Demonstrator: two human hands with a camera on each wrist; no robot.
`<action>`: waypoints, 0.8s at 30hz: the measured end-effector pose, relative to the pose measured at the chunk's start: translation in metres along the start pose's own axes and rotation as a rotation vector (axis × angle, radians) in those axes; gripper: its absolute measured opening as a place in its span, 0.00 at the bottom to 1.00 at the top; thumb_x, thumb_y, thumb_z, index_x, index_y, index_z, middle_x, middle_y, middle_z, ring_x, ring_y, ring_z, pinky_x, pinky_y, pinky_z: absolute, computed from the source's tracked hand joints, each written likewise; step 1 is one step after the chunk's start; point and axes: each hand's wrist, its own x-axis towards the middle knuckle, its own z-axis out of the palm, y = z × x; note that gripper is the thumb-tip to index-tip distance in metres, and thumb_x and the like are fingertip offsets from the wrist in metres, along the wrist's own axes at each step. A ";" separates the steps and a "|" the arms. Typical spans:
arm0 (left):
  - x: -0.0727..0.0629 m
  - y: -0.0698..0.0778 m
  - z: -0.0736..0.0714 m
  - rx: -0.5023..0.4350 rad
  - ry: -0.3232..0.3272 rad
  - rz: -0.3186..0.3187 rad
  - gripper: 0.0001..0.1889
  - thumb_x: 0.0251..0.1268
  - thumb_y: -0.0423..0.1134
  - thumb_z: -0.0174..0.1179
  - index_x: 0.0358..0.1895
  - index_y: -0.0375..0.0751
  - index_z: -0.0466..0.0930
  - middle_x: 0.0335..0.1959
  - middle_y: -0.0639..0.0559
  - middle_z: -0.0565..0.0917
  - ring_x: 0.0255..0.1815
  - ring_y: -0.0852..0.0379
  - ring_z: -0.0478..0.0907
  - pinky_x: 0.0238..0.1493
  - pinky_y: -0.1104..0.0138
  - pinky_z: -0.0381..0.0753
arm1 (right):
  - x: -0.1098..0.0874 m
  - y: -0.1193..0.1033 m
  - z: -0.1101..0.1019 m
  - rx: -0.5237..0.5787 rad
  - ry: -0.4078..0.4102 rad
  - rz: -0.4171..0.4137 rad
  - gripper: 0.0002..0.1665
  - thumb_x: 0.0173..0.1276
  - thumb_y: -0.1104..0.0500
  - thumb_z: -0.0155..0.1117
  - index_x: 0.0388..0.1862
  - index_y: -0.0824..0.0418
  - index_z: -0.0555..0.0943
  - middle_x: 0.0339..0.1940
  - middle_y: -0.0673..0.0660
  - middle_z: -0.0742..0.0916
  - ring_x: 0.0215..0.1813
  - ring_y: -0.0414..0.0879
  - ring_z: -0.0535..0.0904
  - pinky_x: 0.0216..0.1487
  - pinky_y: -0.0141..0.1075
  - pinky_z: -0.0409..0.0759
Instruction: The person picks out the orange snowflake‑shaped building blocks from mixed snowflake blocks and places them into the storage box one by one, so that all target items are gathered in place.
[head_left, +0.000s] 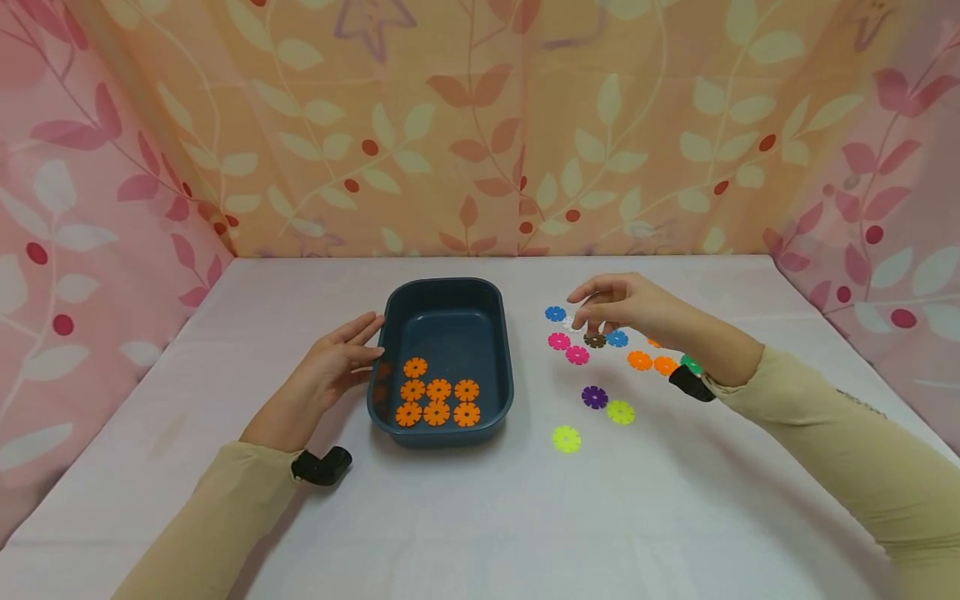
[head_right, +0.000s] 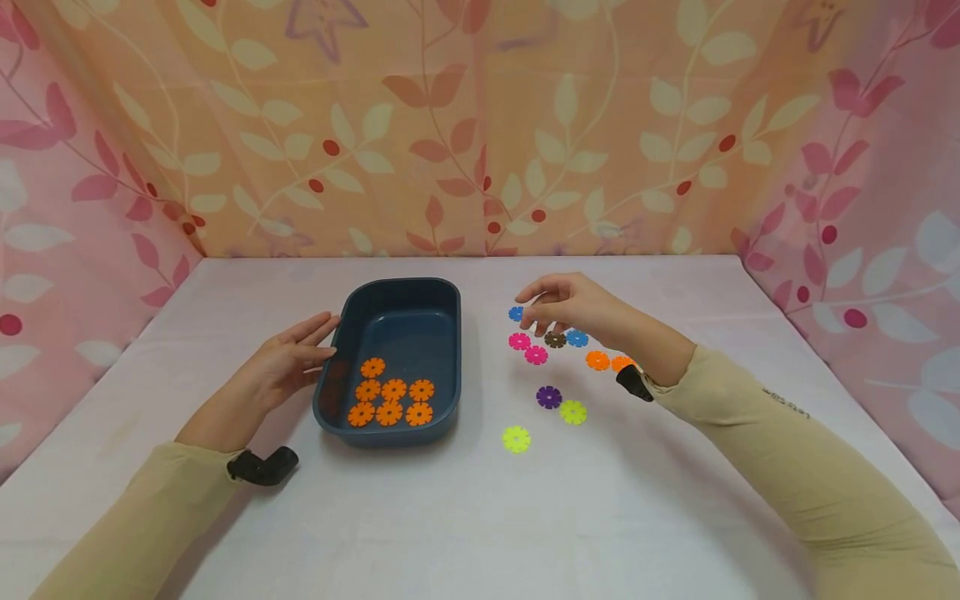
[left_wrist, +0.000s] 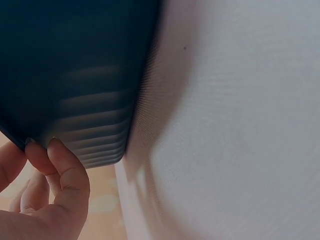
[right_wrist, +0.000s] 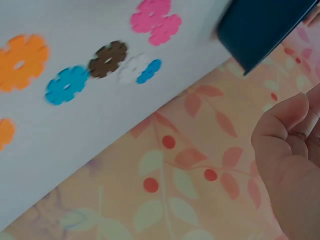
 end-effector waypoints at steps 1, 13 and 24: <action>0.000 0.000 0.000 0.000 0.000 0.000 0.36 0.70 0.25 0.51 0.78 0.46 0.49 0.76 0.52 0.55 0.40 0.59 0.77 0.60 0.55 0.65 | -0.002 0.002 -0.003 -0.008 0.004 0.002 0.19 0.73 0.59 0.58 0.57 0.69 0.74 0.41 0.61 0.87 0.42 0.54 0.81 0.46 0.40 0.78; 0.000 0.000 0.000 0.002 0.008 0.001 0.36 0.70 0.26 0.52 0.78 0.46 0.50 0.76 0.52 0.56 0.40 0.58 0.77 0.58 0.57 0.66 | -0.021 0.042 -0.034 -0.138 -0.027 0.080 0.23 0.70 0.57 0.63 0.56 0.72 0.76 0.46 0.63 0.83 0.48 0.59 0.77 0.49 0.44 0.77; -0.001 0.000 0.001 -0.001 0.007 0.009 0.36 0.70 0.25 0.51 0.78 0.45 0.49 0.76 0.52 0.56 0.40 0.59 0.77 0.59 0.56 0.66 | -0.020 0.080 -0.060 -0.244 -0.180 0.214 0.22 0.67 0.58 0.66 0.56 0.69 0.77 0.40 0.58 0.82 0.42 0.52 0.75 0.42 0.40 0.77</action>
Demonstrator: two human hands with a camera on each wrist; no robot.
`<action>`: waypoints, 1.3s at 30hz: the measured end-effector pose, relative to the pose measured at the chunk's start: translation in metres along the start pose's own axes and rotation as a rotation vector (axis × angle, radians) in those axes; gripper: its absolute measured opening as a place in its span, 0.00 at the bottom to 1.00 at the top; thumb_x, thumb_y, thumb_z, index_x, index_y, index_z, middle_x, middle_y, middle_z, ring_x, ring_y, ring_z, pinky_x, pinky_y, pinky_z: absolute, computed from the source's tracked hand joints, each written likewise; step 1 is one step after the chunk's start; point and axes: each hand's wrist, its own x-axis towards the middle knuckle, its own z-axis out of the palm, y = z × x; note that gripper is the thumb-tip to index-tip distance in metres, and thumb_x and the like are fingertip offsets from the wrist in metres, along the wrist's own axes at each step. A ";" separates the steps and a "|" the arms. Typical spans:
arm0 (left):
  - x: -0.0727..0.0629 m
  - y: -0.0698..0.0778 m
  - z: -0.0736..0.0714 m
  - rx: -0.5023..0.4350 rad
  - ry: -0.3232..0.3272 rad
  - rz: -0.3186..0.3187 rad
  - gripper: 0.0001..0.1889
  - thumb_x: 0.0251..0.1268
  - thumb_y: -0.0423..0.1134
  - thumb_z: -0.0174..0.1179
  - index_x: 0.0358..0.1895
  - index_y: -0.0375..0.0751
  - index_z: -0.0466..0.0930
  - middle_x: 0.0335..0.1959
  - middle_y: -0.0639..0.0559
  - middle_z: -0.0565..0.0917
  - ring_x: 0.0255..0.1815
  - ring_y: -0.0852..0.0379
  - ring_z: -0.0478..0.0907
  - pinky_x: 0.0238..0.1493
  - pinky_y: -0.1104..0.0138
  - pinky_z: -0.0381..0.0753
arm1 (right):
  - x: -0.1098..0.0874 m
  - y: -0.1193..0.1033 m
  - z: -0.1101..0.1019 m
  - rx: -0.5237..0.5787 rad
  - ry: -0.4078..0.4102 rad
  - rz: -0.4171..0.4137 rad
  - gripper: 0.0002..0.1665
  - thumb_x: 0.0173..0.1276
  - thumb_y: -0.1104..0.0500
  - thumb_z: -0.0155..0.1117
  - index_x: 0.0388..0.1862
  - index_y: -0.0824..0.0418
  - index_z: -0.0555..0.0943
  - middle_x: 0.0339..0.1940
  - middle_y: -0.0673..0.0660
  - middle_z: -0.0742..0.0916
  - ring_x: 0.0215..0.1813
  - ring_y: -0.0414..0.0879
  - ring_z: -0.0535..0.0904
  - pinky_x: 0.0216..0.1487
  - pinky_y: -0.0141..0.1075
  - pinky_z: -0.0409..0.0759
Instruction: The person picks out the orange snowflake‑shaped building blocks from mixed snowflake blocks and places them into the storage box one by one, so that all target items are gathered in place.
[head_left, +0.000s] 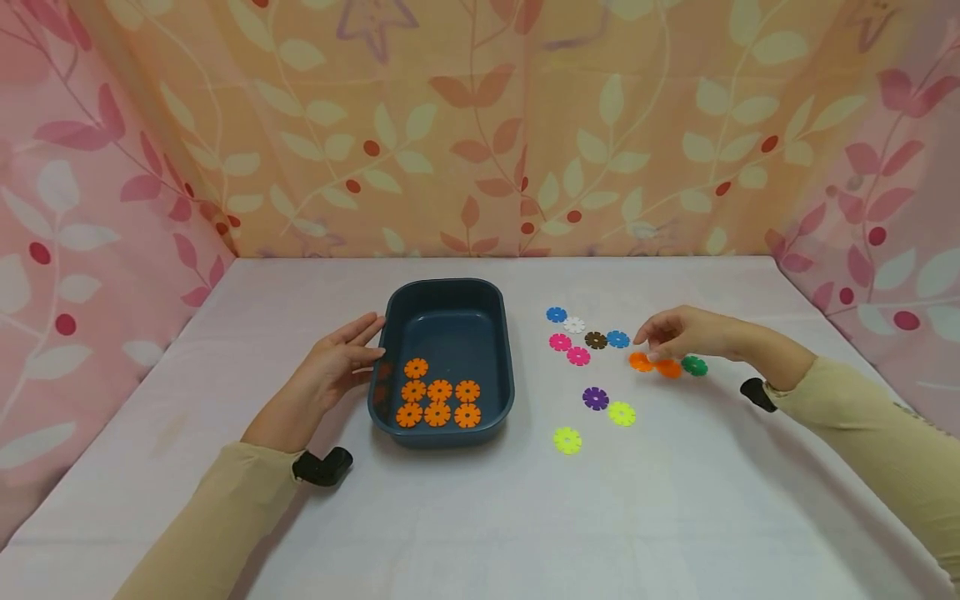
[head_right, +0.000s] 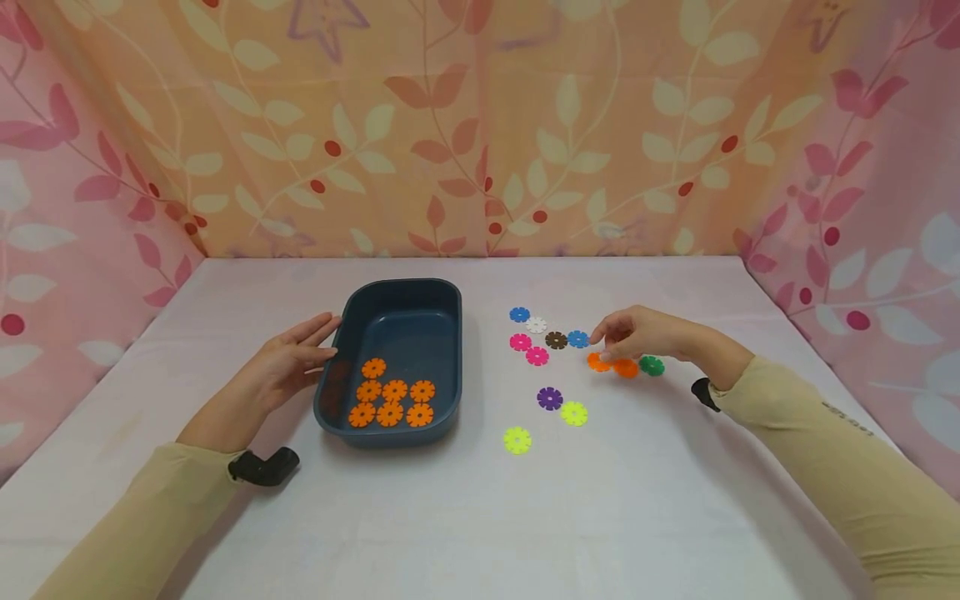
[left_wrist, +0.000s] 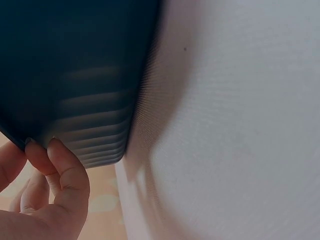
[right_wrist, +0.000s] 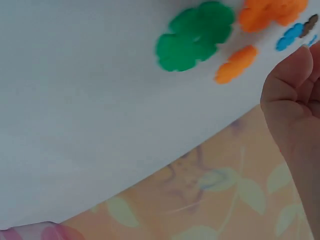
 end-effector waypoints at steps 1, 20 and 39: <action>0.000 0.000 0.000 0.000 0.001 0.000 0.36 0.70 0.25 0.51 0.78 0.45 0.50 0.76 0.52 0.56 0.40 0.59 0.77 0.59 0.56 0.66 | 0.001 0.003 0.000 -0.003 -0.003 0.000 0.21 0.66 0.59 0.66 0.55 0.69 0.77 0.38 0.58 0.81 0.41 0.52 0.75 0.40 0.38 0.76; 0.000 -0.001 -0.001 -0.004 -0.006 -0.002 0.36 0.70 0.26 0.51 0.78 0.46 0.50 0.76 0.52 0.56 0.43 0.57 0.78 0.59 0.57 0.66 | 0.021 0.022 0.009 -0.164 0.055 -0.039 0.18 0.61 0.59 0.72 0.47 0.66 0.80 0.25 0.53 0.71 0.33 0.48 0.67 0.32 0.33 0.65; 0.000 0.000 -0.001 -0.001 -0.006 -0.001 0.36 0.70 0.25 0.51 0.78 0.46 0.50 0.76 0.52 0.56 0.45 0.55 0.76 0.59 0.58 0.66 | 0.010 -0.003 0.008 -0.059 0.074 0.018 0.12 0.65 0.63 0.66 0.44 0.68 0.78 0.30 0.54 0.80 0.34 0.48 0.74 0.37 0.37 0.76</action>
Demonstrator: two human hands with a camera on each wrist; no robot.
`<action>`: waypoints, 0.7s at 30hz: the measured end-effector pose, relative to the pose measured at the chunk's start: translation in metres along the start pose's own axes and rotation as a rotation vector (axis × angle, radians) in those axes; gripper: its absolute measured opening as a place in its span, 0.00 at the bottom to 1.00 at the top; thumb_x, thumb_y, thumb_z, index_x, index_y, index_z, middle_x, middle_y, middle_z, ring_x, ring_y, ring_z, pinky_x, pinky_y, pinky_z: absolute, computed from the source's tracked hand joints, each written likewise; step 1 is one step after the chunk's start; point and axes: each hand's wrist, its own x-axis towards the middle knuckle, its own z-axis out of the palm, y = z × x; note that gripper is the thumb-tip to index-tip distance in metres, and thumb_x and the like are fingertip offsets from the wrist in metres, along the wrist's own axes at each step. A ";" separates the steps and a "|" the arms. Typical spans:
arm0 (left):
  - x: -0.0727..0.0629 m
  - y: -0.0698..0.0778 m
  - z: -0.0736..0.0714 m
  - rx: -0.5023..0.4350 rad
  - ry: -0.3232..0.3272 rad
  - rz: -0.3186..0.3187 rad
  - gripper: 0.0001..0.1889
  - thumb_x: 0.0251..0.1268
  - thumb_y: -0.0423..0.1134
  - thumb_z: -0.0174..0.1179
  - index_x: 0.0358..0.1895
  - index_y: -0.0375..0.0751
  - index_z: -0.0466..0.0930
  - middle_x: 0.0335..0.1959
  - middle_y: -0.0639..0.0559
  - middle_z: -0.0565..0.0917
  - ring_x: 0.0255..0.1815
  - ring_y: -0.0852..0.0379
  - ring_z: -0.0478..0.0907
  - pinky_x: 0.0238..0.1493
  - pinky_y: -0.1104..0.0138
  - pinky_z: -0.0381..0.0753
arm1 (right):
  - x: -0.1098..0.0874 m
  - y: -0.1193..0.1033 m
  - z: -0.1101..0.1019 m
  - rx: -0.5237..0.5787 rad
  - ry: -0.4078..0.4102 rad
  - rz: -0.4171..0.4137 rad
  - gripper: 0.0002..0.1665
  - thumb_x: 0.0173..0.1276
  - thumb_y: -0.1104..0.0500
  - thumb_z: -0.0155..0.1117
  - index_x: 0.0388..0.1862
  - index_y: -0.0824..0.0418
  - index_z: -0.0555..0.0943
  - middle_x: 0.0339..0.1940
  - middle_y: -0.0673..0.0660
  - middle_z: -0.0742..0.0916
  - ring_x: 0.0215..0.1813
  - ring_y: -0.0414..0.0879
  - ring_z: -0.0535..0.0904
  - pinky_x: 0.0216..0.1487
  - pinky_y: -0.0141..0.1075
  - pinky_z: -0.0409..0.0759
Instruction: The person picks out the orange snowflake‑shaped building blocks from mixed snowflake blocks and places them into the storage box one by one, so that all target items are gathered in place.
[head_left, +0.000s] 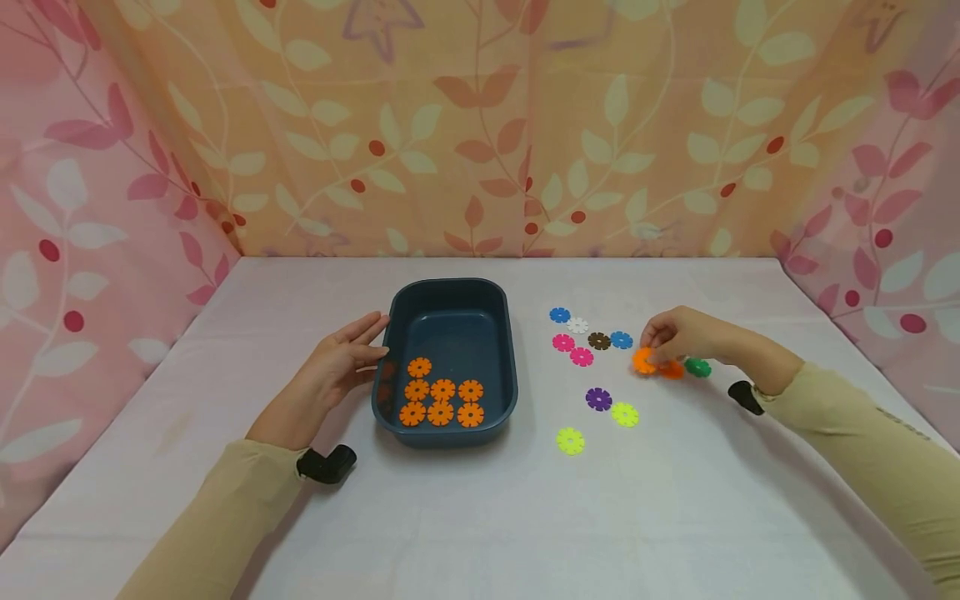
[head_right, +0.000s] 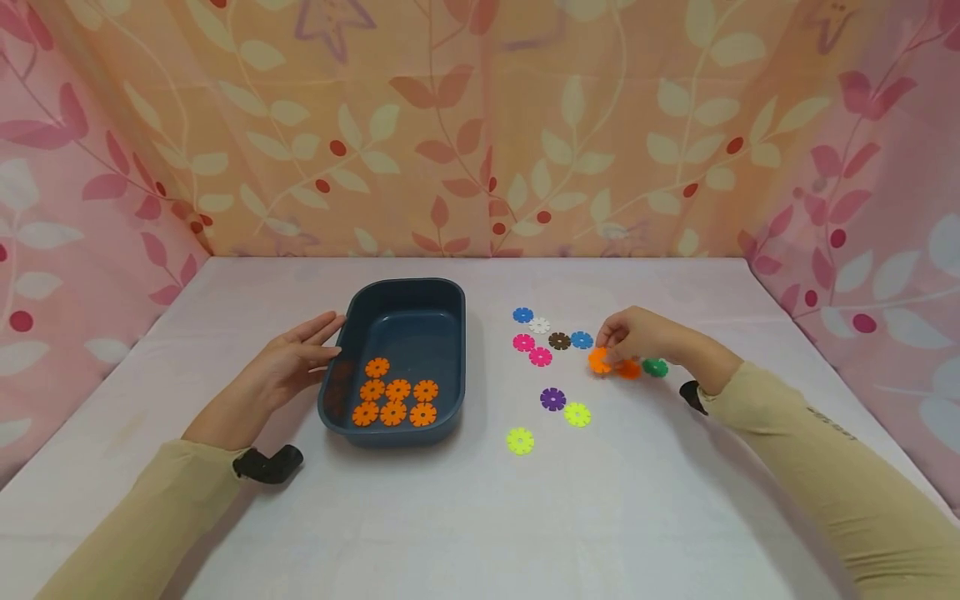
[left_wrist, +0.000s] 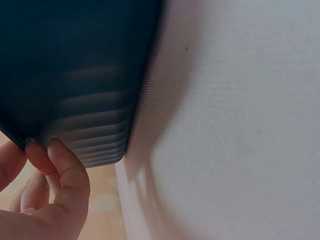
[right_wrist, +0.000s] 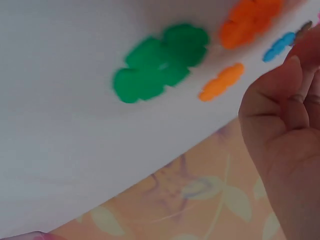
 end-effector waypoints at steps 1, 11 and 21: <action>0.000 0.000 0.000 0.002 -0.002 0.001 0.36 0.70 0.25 0.50 0.78 0.46 0.49 0.76 0.52 0.56 0.45 0.55 0.76 0.59 0.58 0.66 | -0.001 -0.003 -0.001 0.012 -0.003 0.007 0.13 0.66 0.62 0.66 0.45 0.69 0.79 0.31 0.54 0.81 0.35 0.49 0.76 0.38 0.38 0.76; 0.000 0.000 0.000 -0.004 0.001 -0.003 0.36 0.70 0.25 0.50 0.78 0.46 0.49 0.76 0.53 0.57 0.43 0.57 0.77 0.59 0.57 0.66 | -0.005 -0.025 -0.010 0.201 -0.073 0.023 0.17 0.69 0.65 0.60 0.53 0.75 0.76 0.34 0.56 0.85 0.40 0.54 0.81 0.47 0.40 0.79; 0.000 0.000 0.001 0.009 0.004 0.001 0.36 0.71 0.25 0.50 0.78 0.46 0.49 0.76 0.52 0.57 0.44 0.56 0.76 0.58 0.58 0.67 | 0.000 -0.051 -0.008 0.323 -0.106 -0.012 0.20 0.69 0.65 0.62 0.55 0.76 0.73 0.30 0.56 0.85 0.36 0.51 0.81 0.46 0.39 0.78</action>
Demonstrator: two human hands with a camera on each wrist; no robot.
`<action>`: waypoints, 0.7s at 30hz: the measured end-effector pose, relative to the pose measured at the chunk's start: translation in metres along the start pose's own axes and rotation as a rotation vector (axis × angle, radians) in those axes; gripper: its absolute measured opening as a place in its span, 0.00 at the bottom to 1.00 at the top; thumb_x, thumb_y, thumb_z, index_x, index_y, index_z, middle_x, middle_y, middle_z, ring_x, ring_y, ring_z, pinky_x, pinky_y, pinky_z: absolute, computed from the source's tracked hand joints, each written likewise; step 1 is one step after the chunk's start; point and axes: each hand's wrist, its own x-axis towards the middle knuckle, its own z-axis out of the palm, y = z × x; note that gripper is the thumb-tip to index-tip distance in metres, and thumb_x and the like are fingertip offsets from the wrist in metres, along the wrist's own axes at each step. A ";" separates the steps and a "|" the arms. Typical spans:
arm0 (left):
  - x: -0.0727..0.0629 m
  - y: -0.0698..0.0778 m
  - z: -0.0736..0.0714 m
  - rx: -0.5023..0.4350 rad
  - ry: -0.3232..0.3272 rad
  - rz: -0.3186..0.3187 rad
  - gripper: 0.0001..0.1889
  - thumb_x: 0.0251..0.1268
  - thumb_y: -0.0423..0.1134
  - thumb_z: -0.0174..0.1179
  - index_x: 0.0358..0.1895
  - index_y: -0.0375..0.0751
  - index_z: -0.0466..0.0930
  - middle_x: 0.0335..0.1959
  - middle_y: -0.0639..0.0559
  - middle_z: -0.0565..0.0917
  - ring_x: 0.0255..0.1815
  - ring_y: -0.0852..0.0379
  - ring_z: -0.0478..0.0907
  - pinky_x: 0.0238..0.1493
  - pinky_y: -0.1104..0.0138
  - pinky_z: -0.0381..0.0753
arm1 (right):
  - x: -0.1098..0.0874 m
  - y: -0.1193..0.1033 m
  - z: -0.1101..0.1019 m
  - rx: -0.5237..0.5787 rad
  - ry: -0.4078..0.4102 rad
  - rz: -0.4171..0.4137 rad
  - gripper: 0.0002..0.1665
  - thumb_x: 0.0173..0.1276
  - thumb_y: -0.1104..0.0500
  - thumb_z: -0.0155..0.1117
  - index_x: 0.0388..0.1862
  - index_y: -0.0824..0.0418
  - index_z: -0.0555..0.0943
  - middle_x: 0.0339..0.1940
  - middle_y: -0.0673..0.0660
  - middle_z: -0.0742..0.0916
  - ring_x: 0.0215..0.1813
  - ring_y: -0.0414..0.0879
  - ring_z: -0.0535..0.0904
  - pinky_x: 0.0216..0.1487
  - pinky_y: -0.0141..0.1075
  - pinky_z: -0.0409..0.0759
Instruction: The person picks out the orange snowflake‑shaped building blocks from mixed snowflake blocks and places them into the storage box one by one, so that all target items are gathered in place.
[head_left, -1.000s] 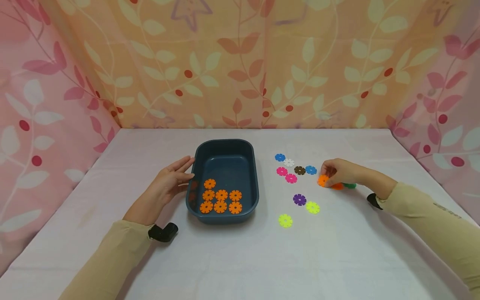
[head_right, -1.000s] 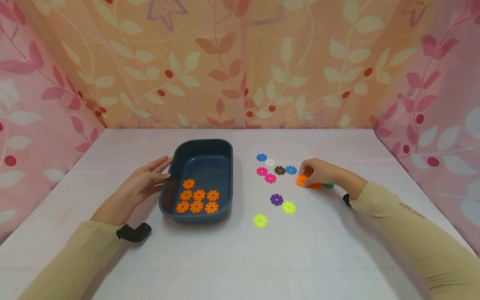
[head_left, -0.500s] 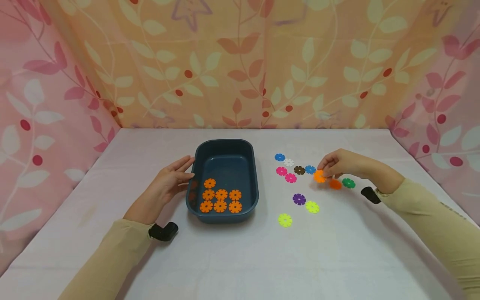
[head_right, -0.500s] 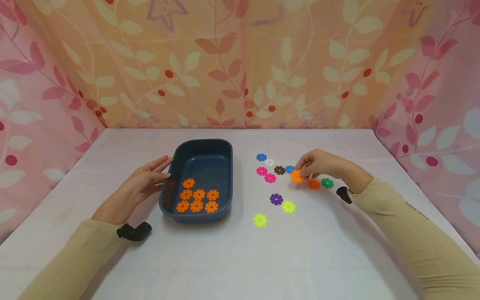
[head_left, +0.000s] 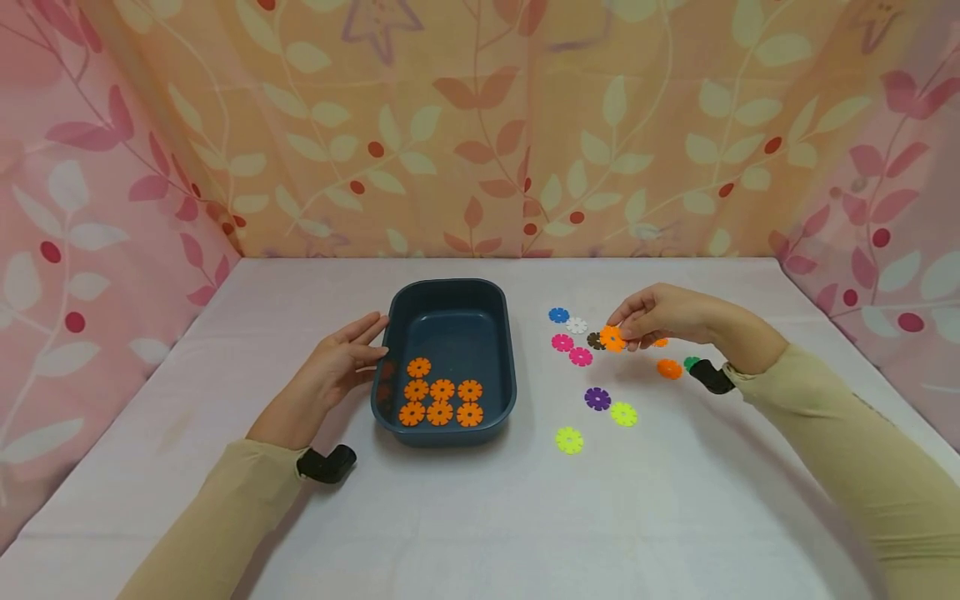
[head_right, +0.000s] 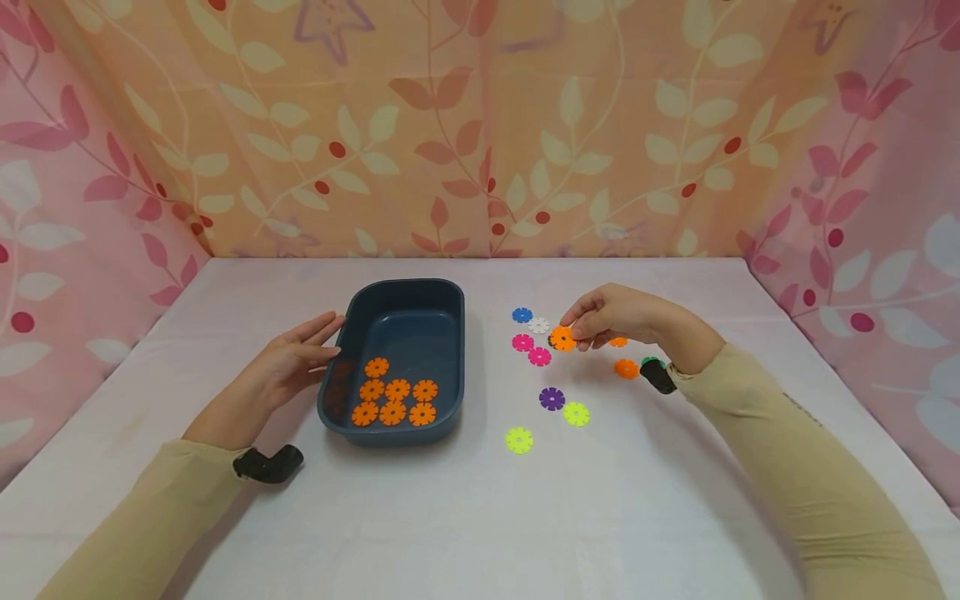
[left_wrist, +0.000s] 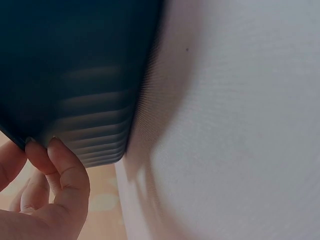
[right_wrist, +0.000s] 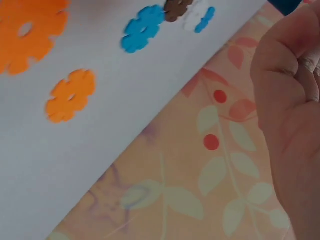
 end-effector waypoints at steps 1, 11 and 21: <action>0.000 0.000 0.000 0.000 0.000 0.000 0.36 0.71 0.25 0.50 0.78 0.46 0.49 0.76 0.52 0.57 0.45 0.55 0.76 0.59 0.58 0.66 | 0.001 -0.002 0.001 0.006 -0.004 -0.006 0.21 0.69 0.65 0.62 0.56 0.76 0.73 0.31 0.56 0.85 0.36 0.50 0.81 0.47 0.39 0.79; 0.000 0.000 -0.001 -0.015 0.000 -0.001 0.36 0.70 0.25 0.50 0.78 0.46 0.50 0.76 0.52 0.56 0.44 0.57 0.77 0.61 0.56 0.65 | 0.017 -0.024 0.014 0.044 -0.035 -0.057 0.22 0.70 0.66 0.60 0.59 0.76 0.68 0.30 0.56 0.85 0.35 0.48 0.82 0.47 0.39 0.78; 0.000 0.000 -0.001 -0.021 -0.008 0.002 0.36 0.70 0.25 0.50 0.78 0.45 0.49 0.76 0.52 0.56 0.42 0.58 0.77 0.59 0.58 0.66 | 0.035 -0.040 0.025 0.070 -0.054 -0.079 0.23 0.70 0.68 0.58 0.60 0.77 0.65 0.31 0.58 0.86 0.34 0.49 0.82 0.45 0.38 0.79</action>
